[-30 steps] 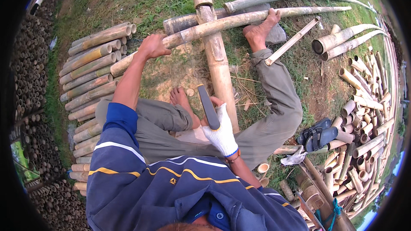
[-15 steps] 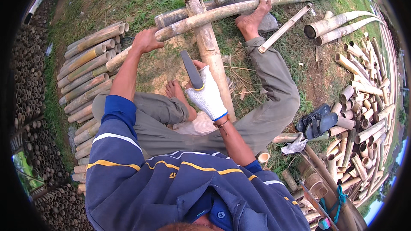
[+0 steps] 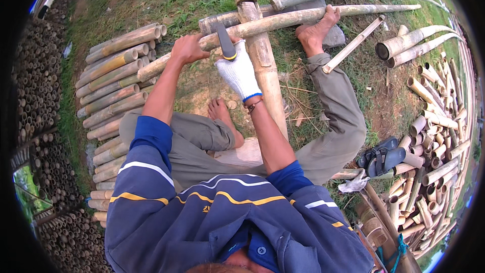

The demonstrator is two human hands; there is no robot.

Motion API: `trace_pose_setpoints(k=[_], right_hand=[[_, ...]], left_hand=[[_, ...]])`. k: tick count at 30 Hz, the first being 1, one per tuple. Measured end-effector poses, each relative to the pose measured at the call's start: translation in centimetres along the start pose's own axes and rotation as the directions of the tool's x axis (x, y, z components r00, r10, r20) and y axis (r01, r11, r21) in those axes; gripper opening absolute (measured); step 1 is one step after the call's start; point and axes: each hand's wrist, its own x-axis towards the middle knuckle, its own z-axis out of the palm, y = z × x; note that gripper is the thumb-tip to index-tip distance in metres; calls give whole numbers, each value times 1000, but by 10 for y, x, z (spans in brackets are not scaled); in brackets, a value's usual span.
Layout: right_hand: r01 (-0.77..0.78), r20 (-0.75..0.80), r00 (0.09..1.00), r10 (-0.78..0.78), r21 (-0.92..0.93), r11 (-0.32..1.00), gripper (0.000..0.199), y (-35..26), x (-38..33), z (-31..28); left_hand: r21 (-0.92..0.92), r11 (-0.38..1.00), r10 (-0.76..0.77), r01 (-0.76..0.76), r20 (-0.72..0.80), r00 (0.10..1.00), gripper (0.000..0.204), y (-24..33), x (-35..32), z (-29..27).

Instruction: The person sits on the ground and uses a hand saw to cut long bamboo poles into shorter segments. They hold the bamboo steady with their feet and hands, saw through the material, and then place the cut pieces onto a nearby stack.

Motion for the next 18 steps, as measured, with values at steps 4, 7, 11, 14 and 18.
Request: trace_pose_setpoints(k=[4,7,11,14,18], right_hand=[[91,9,996,-91,-54,994,55,0,-48,-21],[-119,23,992,122,-83,989,61,-47,-152,-58],[-195,55,976,211,-216,957,66,-102,-225,-91],[-230,23,970,241,-224,947,69,-80,-167,-66],[98,27,995,-97,-49,994,65,-12,-57,-8]], left_hand=[[-25,998,57,-56,52,997,84,-5,3,3],[-39,997,64,-61,90,994,91,-12,13,3],[-6,999,48,-48,87,995,91,-12,18,8],[4,1000,16,-17,42,999,91,-8,15,10],[8,1000,-20,19,35,999,88,-6,13,6]])
